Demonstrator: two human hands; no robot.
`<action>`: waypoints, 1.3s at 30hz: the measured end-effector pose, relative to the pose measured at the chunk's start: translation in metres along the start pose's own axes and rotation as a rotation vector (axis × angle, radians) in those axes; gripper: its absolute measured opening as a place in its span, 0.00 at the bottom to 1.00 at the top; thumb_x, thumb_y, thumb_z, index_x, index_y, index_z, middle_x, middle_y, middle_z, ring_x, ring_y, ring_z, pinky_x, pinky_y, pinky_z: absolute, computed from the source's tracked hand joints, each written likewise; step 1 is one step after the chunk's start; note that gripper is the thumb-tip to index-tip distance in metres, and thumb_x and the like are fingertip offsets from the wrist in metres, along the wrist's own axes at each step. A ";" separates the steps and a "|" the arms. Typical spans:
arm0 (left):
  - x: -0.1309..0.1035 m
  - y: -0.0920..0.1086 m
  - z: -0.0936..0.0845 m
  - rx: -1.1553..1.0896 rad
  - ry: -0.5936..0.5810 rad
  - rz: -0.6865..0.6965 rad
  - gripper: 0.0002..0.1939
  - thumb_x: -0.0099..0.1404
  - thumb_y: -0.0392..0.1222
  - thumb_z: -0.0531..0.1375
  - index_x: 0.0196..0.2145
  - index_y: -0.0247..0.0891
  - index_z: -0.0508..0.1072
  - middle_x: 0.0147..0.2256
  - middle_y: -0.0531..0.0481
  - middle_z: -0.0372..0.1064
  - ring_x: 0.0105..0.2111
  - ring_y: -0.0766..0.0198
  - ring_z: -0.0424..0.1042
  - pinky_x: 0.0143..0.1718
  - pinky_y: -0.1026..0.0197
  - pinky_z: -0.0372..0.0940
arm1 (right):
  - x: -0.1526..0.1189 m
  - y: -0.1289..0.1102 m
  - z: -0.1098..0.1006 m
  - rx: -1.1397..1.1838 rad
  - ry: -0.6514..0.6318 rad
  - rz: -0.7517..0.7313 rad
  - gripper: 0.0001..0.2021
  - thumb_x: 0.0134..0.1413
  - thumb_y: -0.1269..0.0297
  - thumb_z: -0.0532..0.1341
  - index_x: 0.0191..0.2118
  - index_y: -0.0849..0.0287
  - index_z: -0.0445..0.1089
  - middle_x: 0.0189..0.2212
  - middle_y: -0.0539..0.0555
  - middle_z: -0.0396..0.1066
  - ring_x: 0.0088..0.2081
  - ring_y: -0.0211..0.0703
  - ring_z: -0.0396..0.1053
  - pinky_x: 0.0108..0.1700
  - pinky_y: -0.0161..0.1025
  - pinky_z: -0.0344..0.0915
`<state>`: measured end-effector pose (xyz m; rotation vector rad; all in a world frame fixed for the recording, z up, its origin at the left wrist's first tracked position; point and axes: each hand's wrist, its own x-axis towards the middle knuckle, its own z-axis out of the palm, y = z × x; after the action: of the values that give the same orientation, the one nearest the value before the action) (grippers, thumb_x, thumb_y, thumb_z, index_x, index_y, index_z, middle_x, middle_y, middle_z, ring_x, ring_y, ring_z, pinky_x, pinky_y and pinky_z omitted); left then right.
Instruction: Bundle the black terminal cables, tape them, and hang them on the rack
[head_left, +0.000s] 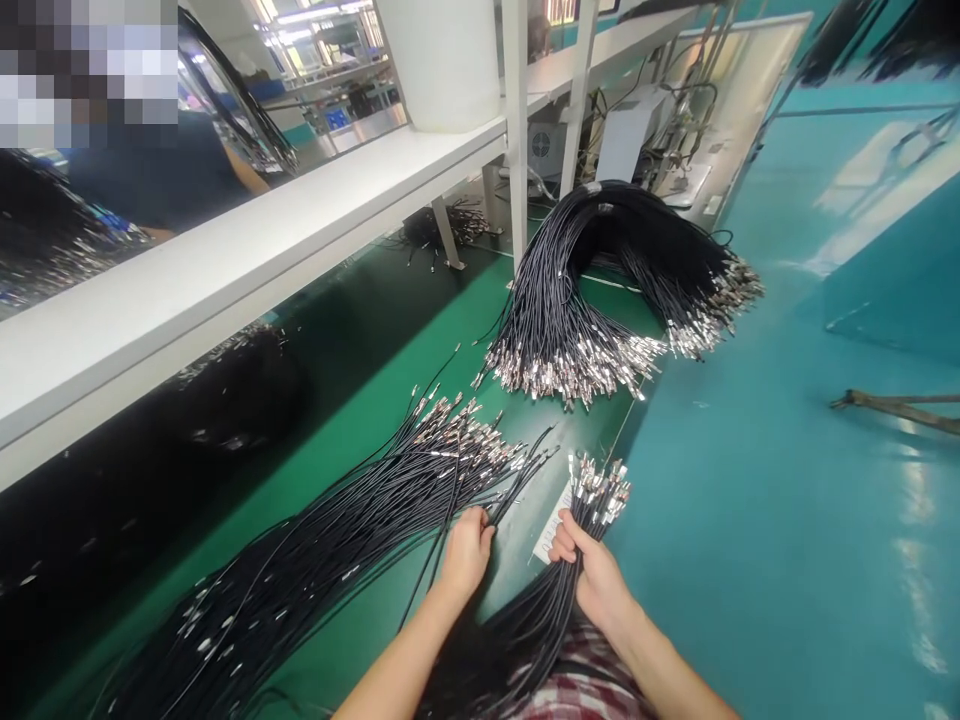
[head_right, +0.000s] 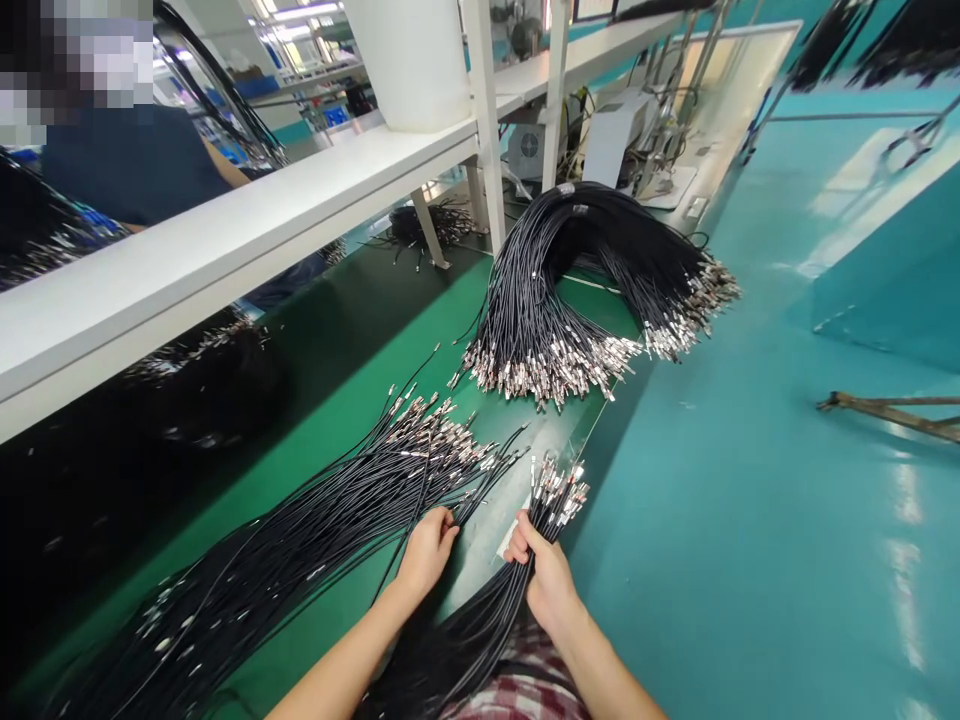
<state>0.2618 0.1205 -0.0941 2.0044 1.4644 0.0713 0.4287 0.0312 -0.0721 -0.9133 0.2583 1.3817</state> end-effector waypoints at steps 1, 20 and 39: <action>-0.005 -0.002 -0.001 -0.100 0.018 0.015 0.04 0.63 0.35 0.54 0.29 0.40 0.62 0.30 0.50 0.66 0.32 0.61 0.68 0.36 0.60 0.60 | 0.000 0.000 -0.001 0.008 0.021 0.003 0.21 0.36 0.57 0.77 0.25 0.59 0.65 0.17 0.42 0.53 0.19 0.29 0.48 0.22 0.30 0.59; -0.046 0.005 -0.016 -1.031 -0.016 -0.061 0.23 0.63 0.61 0.60 0.35 0.42 0.53 0.24 0.55 0.72 0.24 0.69 0.62 0.30 0.65 0.57 | -0.004 -0.005 0.003 -0.035 0.156 0.015 0.22 0.27 0.60 0.79 0.30 0.61 0.72 0.26 0.51 0.72 0.20 0.29 0.56 0.21 0.29 0.62; -0.092 0.029 -0.007 -0.979 -0.199 -0.013 0.19 0.67 0.59 0.57 0.34 0.40 0.58 0.26 0.55 0.68 0.28 0.68 0.68 0.35 0.63 0.59 | -0.001 -0.015 0.010 0.122 -0.072 0.248 0.23 0.37 0.59 0.77 0.41 0.58 0.74 0.24 0.44 0.68 0.17 0.26 0.51 0.21 0.27 0.61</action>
<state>0.2489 0.0386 -0.0437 1.1550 1.0067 0.4710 0.4383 0.0386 -0.0592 -0.7466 0.4071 1.6057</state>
